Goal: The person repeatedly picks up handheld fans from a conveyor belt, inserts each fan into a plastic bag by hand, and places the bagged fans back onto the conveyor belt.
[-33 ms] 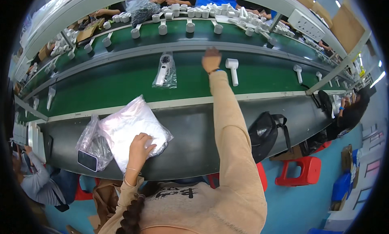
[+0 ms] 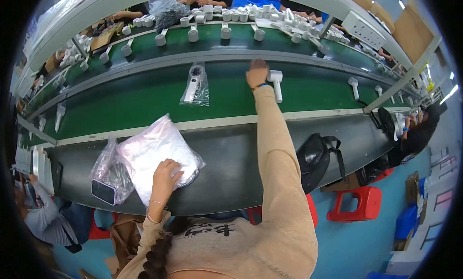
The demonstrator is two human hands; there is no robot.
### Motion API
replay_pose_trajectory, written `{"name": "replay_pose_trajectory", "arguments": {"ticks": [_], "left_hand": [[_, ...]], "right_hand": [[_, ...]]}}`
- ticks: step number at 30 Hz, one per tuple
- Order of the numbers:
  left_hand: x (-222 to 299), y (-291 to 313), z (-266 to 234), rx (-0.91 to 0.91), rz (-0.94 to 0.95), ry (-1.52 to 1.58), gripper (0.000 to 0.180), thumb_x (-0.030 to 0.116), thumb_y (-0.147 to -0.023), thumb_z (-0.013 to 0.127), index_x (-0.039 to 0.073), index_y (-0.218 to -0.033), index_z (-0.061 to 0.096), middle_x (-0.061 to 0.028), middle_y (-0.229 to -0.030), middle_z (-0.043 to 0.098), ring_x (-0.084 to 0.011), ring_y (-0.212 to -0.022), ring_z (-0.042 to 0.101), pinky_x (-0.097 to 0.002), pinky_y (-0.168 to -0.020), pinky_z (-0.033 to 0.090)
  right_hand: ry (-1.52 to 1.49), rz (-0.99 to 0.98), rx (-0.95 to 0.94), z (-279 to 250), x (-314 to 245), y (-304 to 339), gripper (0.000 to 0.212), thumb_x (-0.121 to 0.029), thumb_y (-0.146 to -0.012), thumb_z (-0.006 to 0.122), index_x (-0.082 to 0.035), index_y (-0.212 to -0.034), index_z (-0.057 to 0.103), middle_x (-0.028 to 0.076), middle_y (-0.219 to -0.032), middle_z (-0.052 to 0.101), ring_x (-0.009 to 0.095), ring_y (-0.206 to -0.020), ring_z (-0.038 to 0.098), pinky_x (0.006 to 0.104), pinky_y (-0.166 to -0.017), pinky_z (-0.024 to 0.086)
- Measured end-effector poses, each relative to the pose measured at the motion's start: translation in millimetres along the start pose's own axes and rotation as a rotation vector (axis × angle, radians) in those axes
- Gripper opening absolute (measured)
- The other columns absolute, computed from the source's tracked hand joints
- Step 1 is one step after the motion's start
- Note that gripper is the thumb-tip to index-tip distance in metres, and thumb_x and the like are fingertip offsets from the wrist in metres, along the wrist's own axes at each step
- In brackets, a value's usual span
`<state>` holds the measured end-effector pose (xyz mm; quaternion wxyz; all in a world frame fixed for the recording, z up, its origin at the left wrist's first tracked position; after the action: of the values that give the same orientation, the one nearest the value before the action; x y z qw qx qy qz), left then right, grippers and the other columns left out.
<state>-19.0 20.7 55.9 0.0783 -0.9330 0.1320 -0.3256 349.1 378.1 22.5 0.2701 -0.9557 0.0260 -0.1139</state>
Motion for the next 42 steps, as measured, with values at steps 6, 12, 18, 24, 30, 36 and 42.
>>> {"name": "replay_pose_trajectory", "arguments": {"ticks": [6,12,18,24,30,36,42], "left_hand": [[-1.4,-6.4,0.6,0.037,-0.004,-0.050,0.009,0.007,-0.083,0.069,0.000,-0.089,0.069,-0.0155,-0.088,0.064,-0.0326,-0.085,0.061,-0.0407,-0.076,0.049],[-14.0,-3.0,9.4,0.134,-0.196,0.041,0.009,0.009,-0.081,0.072,0.001,-0.083,0.069,-0.0148,-0.074,0.066,-0.0309,-0.068,0.064,-0.0382,-0.066,0.050],[-18.0,-25.8,-2.5,-0.013,-0.284,0.318,0.014,0.011,-0.082,0.075,-0.001,-0.088,0.070,-0.0102,-0.077,0.070,-0.0135,-0.071,0.066,-0.0277,-0.066,0.051],[-29.9,-25.7,1.0,0.002,-0.282,0.514,0.022,0.008,-0.084,0.072,0.003,-0.105,0.067,-0.0087,-0.082,0.072,-0.0193,-0.078,0.071,-0.0287,-0.073,0.056],[-17.5,-24.7,-1.5,-0.017,-0.310,0.388,0.028,0.004,-0.084,0.073,0.001,-0.110,0.066,-0.0060,-0.080,0.071,-0.0112,-0.072,0.068,-0.0236,-0.069,0.054],[-32.0,-17.5,3.9,-0.042,-0.270,0.496,0.022,0.004,-0.083,0.073,0.001,-0.104,0.069,-0.0072,-0.080,0.071,-0.0129,-0.071,0.068,-0.0249,-0.069,0.055],[-21.6,-22.2,-0.6,0.008,-0.216,0.440,0.020,0.004,-0.088,0.066,0.006,-0.108,0.063,-0.0105,-0.083,0.071,-0.0218,-0.076,0.070,-0.0296,-0.070,0.055]], "right_hand": [[0.198,-0.082,-0.024,30.5,76.2,17.9,0.050,-0.036,-0.073,0.077,-0.009,-0.112,0.059,0.009,-0.110,0.058,0.027,-0.109,0.055,0.0390,-0.078,0.049],[0.018,-0.012,-0.057,-13.6,69.4,13.9,0.045,-0.032,-0.073,0.076,-0.003,-0.105,0.061,0.014,-0.102,0.061,0.030,-0.097,0.061,0.0380,-0.081,0.056],[-0.645,0.133,0.114,-98.5,75.6,22.5,0.069,-0.035,-0.076,0.078,0.007,-0.125,0.055,0.023,-0.114,0.064,0.032,-0.104,0.064,0.0353,-0.092,0.049],[-1.846,0.359,-0.063,-198.0,-42.3,125.9,0.040,-0.013,-0.091,0.067,0.000,-0.128,0.054,0.007,-0.113,0.061,0.014,-0.101,0.060,0.0297,-0.087,0.049],[-1.834,0.287,-0.069,-237.7,-116.8,230.5,0.053,0.000,-0.084,0.072,0.001,-0.130,0.044,0.012,-0.125,0.055,0.019,-0.115,0.055,0.0339,-0.098,0.047],[-1.489,0.362,-0.009,-234.2,-99.9,270.3,0.055,0.000,-0.081,0.073,0.001,-0.128,0.043,0.012,-0.123,0.052,0.021,-0.116,0.056,0.0356,-0.096,0.050],[-1.525,0.409,0.107,-246.9,-92.6,284.0,0.057,0.001,-0.081,0.072,0.000,-0.129,0.042,0.011,-0.126,0.047,0.020,-0.118,0.051,0.0348,-0.100,0.046]]}}
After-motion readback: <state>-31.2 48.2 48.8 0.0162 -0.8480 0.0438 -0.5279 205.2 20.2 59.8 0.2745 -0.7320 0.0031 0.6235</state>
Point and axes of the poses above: each hand's wrist, its own y-axis away from the middle knuckle, its own z-axis out of the palm, x = y × z, the point moved 1 cm from there along -y, towards the middle knuckle
